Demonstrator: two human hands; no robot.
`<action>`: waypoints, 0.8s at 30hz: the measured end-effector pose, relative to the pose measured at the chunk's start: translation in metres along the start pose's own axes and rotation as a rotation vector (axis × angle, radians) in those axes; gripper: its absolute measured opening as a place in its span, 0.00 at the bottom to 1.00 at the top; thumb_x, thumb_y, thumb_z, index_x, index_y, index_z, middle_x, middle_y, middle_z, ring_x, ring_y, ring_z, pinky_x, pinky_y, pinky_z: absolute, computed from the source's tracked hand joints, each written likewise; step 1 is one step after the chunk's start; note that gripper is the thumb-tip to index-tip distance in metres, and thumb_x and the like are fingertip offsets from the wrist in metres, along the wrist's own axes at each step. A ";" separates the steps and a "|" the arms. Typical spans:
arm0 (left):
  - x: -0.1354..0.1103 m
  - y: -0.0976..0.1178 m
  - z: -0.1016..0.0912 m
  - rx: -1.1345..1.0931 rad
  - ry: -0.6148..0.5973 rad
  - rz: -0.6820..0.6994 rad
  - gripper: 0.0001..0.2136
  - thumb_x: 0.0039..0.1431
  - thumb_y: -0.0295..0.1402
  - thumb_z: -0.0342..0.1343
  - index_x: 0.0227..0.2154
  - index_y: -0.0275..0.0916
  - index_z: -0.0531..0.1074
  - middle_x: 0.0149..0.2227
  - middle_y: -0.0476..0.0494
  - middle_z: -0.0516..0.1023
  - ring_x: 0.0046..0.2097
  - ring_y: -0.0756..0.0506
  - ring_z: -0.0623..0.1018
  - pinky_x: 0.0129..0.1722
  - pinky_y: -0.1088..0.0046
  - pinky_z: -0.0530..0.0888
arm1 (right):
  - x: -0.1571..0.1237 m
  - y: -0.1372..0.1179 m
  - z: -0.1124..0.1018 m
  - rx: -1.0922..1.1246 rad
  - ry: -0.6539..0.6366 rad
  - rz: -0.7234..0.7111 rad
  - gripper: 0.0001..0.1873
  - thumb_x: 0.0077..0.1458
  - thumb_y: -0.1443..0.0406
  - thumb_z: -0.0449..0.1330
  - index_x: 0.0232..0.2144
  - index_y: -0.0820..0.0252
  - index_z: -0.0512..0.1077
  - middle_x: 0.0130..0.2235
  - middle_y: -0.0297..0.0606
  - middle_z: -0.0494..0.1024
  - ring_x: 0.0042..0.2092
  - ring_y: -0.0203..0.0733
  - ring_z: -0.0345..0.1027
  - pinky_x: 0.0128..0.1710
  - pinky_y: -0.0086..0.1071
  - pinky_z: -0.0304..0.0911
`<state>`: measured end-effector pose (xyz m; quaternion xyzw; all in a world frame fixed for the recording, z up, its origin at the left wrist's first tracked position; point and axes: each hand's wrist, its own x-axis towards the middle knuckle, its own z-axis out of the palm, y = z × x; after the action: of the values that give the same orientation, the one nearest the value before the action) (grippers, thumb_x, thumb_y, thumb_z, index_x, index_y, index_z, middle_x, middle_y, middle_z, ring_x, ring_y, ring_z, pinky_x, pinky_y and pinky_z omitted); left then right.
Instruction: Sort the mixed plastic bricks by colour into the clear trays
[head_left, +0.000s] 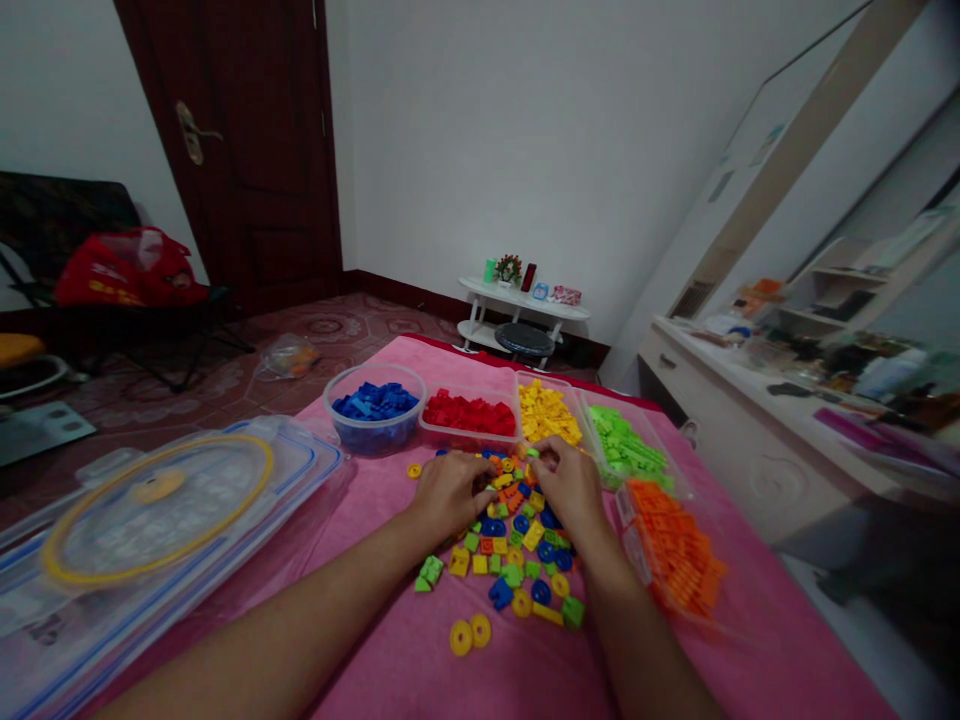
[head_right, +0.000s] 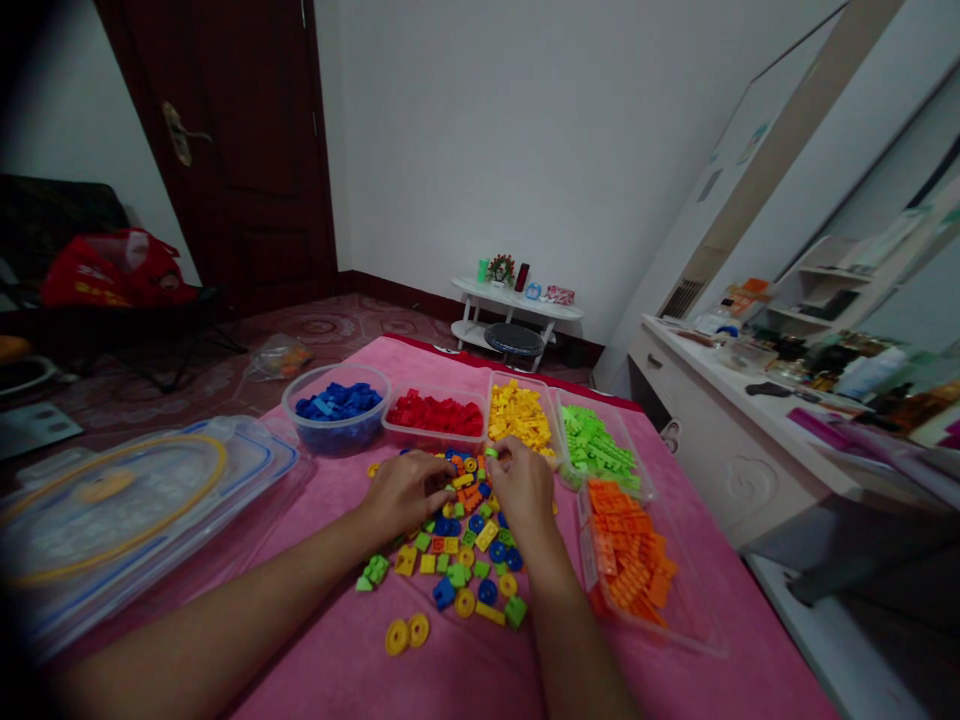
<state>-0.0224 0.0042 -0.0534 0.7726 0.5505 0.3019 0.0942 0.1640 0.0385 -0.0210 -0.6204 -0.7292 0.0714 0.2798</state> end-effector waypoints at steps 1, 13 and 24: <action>0.000 0.000 0.000 -0.001 -0.005 0.002 0.10 0.47 0.34 0.61 0.35 0.45 0.75 0.31 0.49 0.78 0.34 0.46 0.74 0.31 0.74 0.62 | 0.001 0.001 0.004 -0.020 -0.008 -0.007 0.07 0.48 0.65 0.57 0.31 0.57 0.74 0.26 0.34 0.77 0.29 0.38 0.69 0.29 0.28 0.54; 0.001 0.000 0.006 -0.069 -0.017 0.051 0.10 0.47 0.31 0.61 0.36 0.45 0.76 0.32 0.49 0.79 0.33 0.46 0.75 0.29 0.75 0.62 | 0.001 0.007 0.019 0.192 -0.056 0.037 0.06 0.38 0.69 0.59 0.24 0.57 0.73 0.26 0.35 0.76 0.32 0.41 0.69 0.31 0.29 0.56; 0.007 -0.002 0.011 -0.807 0.301 -0.120 0.08 0.49 0.33 0.61 0.34 0.37 0.75 0.32 0.45 0.79 0.32 0.49 0.76 0.32 0.76 0.72 | -0.008 -0.011 0.004 0.776 -0.235 0.146 0.12 0.39 0.61 0.61 0.28 0.60 0.68 0.23 0.32 0.74 0.23 0.37 0.69 0.19 0.26 0.61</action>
<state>-0.0162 0.0131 -0.0601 0.5879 0.4398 0.5963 0.3247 0.1526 0.0299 -0.0219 -0.5066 -0.6291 0.4312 0.4021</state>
